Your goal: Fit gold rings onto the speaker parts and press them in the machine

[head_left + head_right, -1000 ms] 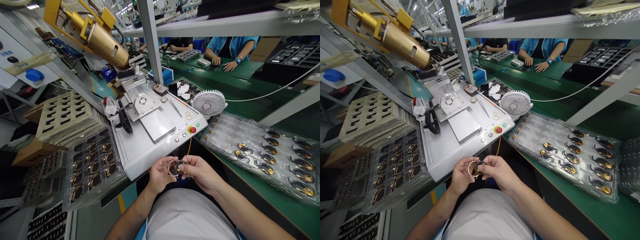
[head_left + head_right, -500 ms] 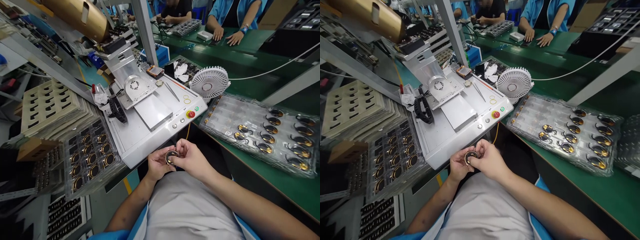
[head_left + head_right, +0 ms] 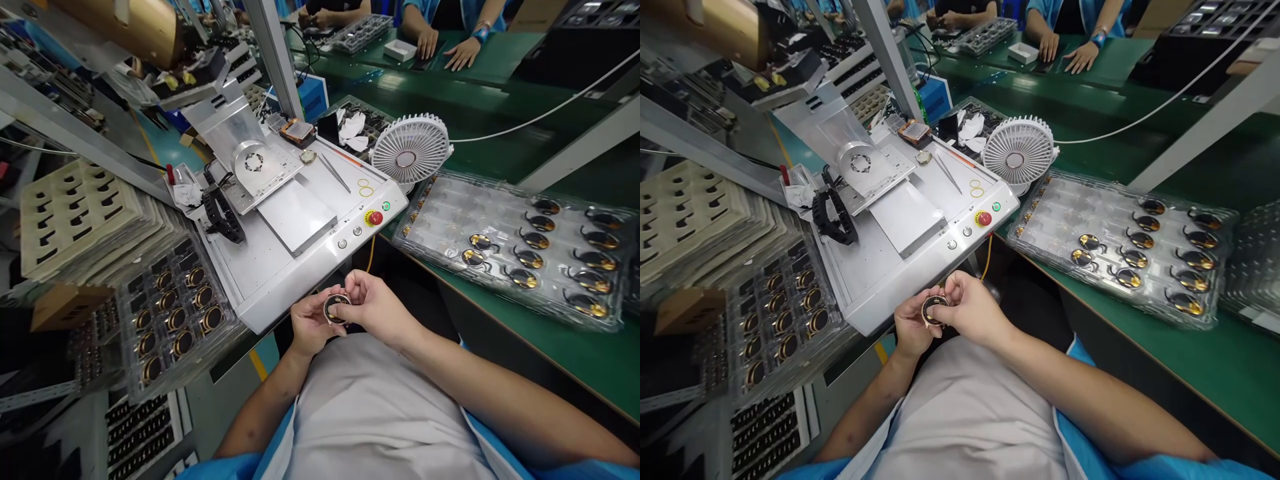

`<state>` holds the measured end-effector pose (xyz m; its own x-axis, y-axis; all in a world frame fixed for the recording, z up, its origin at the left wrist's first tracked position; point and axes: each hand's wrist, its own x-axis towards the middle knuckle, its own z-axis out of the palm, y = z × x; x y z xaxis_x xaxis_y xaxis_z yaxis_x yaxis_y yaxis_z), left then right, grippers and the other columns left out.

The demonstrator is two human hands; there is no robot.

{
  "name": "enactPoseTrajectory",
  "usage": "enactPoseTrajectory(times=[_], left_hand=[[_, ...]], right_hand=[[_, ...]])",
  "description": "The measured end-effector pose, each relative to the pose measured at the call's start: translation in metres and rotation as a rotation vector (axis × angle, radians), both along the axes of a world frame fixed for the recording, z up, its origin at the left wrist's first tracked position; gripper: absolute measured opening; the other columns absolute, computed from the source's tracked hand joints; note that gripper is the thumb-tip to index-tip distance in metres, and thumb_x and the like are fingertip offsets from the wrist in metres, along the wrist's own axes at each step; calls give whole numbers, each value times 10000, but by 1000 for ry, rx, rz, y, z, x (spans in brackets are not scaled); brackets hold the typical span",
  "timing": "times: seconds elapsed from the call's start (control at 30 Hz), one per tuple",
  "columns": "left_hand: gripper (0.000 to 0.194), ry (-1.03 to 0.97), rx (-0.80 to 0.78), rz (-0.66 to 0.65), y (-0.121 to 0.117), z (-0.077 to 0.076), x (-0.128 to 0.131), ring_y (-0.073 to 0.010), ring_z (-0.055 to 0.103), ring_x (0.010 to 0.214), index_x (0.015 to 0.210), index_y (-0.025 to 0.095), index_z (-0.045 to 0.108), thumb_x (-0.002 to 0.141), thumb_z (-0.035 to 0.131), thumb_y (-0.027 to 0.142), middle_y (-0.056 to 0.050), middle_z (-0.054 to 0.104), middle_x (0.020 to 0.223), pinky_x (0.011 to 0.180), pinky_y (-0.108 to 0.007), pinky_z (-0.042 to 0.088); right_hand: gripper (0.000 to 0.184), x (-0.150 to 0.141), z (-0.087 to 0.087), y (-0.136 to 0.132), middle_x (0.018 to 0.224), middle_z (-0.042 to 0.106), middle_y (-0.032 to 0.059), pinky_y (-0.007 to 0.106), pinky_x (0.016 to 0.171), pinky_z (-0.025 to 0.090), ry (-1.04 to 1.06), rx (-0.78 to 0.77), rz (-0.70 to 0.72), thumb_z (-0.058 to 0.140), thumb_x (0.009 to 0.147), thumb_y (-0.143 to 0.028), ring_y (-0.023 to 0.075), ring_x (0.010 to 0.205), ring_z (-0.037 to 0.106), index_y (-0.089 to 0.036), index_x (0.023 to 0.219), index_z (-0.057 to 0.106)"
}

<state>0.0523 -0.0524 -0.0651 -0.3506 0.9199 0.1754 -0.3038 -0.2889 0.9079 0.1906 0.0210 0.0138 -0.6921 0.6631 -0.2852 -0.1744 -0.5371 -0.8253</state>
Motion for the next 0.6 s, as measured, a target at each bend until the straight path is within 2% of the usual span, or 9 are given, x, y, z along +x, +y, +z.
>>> enactPoseTrajectory(times=[0.17,0.33,0.43,0.57,0.6], left_hand=[[615,68,31,12,-1,3,0,-264,820,920,1092,338,815,513,1022,310,-54,831,1091,793,-346,697],[617,143,74,-12,-4,7,0,-263,818,932,1158,354,789,587,995,243,-67,809,1156,831,-354,691],[593,133,89,40,-3,10,-1,-262,819,926,1172,364,783,617,982,295,-65,807,1166,844,-361,688],[496,91,25,158,3,20,-6,-289,785,1073,1157,322,797,686,951,323,-85,817,1158,954,-402,651],[471,82,13,169,5,23,-8,-295,776,1096,1162,305,795,712,936,321,-92,815,1163,969,-411,642]], right_hand=[[557,10,-12,5,597,677,10,183,439,450,-235,21,103,955,605,-547,115,503,594,-189,723,545],[624,6,-25,0,547,667,22,181,382,454,-128,-38,73,963,565,-612,96,420,545,-192,609,502],[613,-2,-24,1,528,654,12,191,378,477,-100,-22,55,967,560,-602,105,409,549,-195,623,513],[570,-14,-17,32,548,659,16,176,372,472,-200,146,160,991,524,-557,123,450,586,-167,699,613],[564,-17,-15,45,549,659,13,172,352,450,-235,180,136,995,524,-537,125,442,582,-165,735,628]])
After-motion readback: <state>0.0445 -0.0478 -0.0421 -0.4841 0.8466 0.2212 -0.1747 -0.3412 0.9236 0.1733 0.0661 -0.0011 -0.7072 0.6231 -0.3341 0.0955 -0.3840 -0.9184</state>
